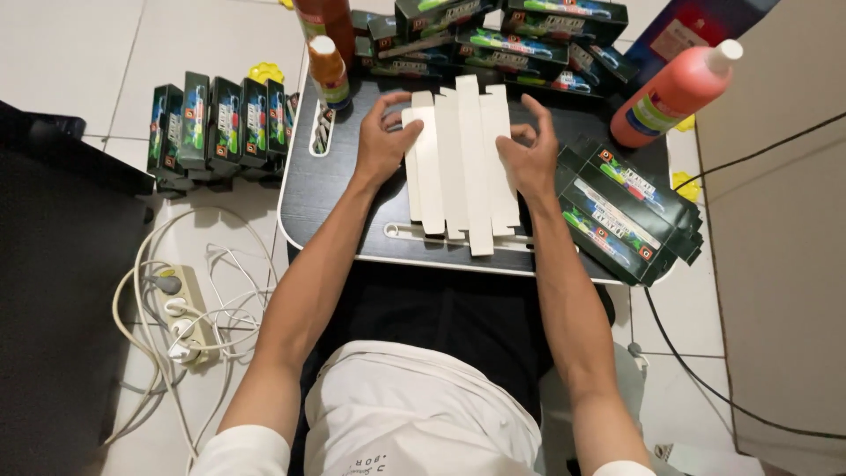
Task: The person assembles small rectangular cardboard boxes by folding flat printed sheets into shape and tucking the flaps to close them. The person handles multiple sheets one at a time, folding and tucking each to form a finished box, then places the completed boxes in a stack.
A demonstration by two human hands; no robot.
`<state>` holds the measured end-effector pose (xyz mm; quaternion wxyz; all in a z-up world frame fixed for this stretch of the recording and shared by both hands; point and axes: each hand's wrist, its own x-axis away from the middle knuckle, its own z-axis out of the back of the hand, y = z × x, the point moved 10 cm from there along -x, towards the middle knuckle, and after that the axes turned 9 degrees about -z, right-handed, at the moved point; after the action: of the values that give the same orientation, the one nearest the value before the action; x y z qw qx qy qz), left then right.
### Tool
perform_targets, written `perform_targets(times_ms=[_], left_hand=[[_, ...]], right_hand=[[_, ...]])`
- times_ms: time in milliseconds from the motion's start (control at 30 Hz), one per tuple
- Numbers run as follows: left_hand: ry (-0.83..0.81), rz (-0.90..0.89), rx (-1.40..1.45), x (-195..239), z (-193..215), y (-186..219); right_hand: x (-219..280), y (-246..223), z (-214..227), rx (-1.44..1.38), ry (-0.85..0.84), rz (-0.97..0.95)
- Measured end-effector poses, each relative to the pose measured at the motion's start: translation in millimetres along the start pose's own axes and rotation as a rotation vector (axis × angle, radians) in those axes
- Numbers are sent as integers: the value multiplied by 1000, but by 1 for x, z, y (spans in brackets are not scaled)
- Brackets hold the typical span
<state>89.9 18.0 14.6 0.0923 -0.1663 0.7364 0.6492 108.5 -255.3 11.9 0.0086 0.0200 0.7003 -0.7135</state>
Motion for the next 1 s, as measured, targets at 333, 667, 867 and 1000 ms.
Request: perform_targets(times_ms=[333,667,867,1000], left_hand=[[53,-76,-275,-9,8,-6],[-51,-53,-252,-5,-6,-5],[19,-45,-393,-2,3,-15],[19,-75,-322,2,0,6]], right_hand=[[-14,5,-1,119,54,5],[-14,12,8,272,42,58],[-12,15,-1,227,13,-41],[-4,11,1,262,43,-89]])
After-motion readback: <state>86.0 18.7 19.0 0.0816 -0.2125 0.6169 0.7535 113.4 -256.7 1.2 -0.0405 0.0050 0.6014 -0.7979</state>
